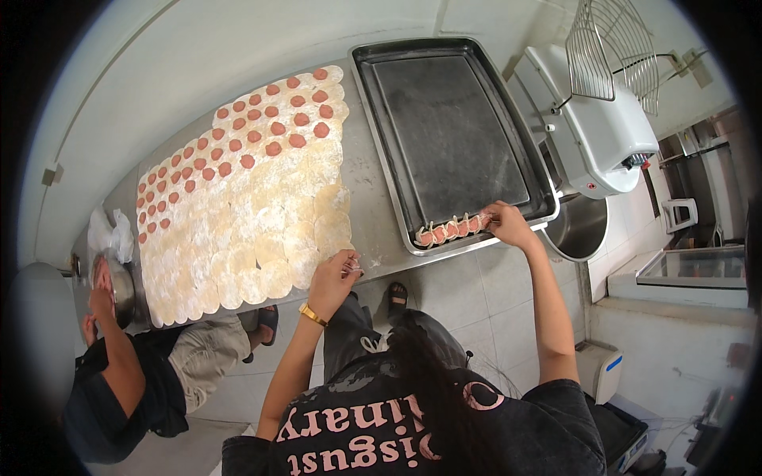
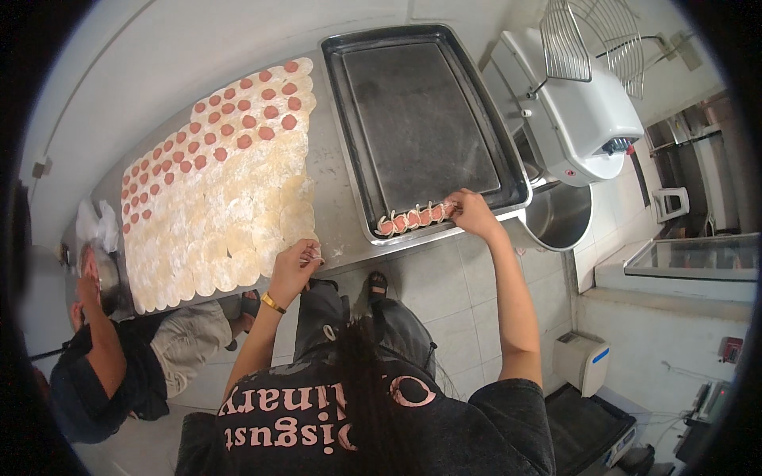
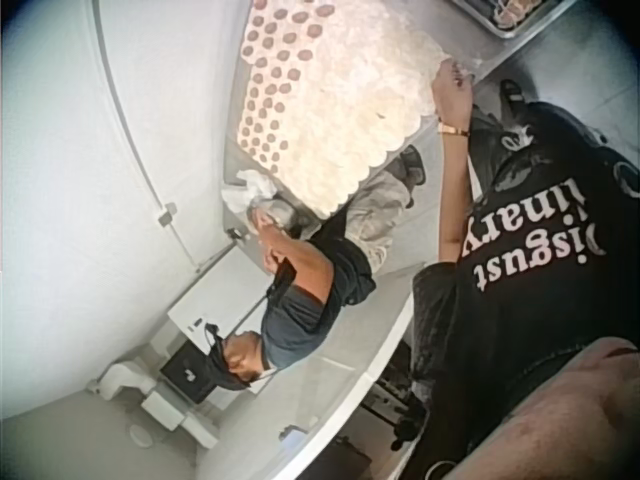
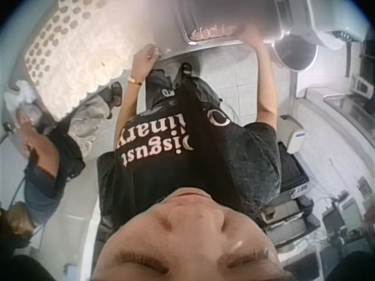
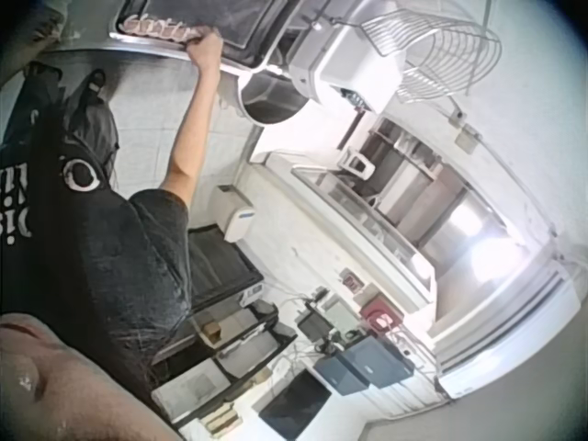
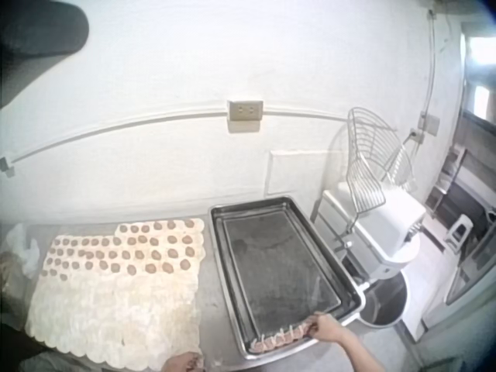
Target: The person repeatedly picks up small dough circles with meat filling, folds them into dumplings, and places them on a metal tray. A coworker at the same table also handles dough and filling. The camera wearer continues the assembly process throughout the clip.
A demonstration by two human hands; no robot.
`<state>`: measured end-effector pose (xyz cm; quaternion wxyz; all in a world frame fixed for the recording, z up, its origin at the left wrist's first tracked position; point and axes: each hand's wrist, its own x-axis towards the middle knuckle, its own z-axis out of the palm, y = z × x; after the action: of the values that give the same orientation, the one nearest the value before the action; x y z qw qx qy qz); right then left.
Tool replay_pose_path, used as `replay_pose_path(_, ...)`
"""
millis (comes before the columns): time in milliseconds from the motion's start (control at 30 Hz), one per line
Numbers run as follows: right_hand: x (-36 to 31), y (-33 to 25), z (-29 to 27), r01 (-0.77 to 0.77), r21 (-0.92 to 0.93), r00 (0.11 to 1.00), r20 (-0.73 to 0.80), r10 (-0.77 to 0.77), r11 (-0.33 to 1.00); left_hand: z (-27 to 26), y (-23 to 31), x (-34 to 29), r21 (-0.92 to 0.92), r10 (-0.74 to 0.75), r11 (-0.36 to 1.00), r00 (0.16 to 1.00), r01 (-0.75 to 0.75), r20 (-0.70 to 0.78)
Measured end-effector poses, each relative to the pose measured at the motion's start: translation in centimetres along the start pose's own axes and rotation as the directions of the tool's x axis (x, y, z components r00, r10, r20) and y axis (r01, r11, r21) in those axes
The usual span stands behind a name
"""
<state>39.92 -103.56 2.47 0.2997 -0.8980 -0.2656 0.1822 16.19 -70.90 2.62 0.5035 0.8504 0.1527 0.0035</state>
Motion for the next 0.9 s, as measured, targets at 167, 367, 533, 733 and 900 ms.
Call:
replay_pose_path(167, 0.1, 0.4, 0.2, -0.087, 0.079, 0.996, 0.031, 0.085, 0.993, -1.0, -0.2, 0.8, 0.048, 0.018, 0.999, 1.0, -0.018, 0.003)
replay_pose_path(367, 0.4, 0.5, -0.3, -0.144, 0.209, 0.988, 0.09, 0.128, 0.967, -3.3, -0.7, 1.9, 0.021, 0.007, 1.0, 1.0, -0.007, 0.018)
replay_pose_path(533, 0.7, 0.3, -0.4, -0.108, -0.006, 0.992, 0.058, 0.108, 0.994, -9.3, -2.6, 4.4, 0.084, 0.018, 0.996, 0.995, -0.01, -0.094)
replay_pose_path(733, 0.7, 0.9, -0.9, -0.216, 0.043, 0.966, 0.154, 0.207, 0.975, -22.7, -8.7, 14.1, 0.241, 0.124, 0.971, 0.864, -0.003, -0.489)
replay_pose_path(900, 0.4, 1.0, -0.9, -0.269, 0.085, 0.956, 0.144, 0.255, 0.959, -33.6, -16.0, 26.9, 0.401, 0.107, 0.893, 0.772, 0.202, -0.627)
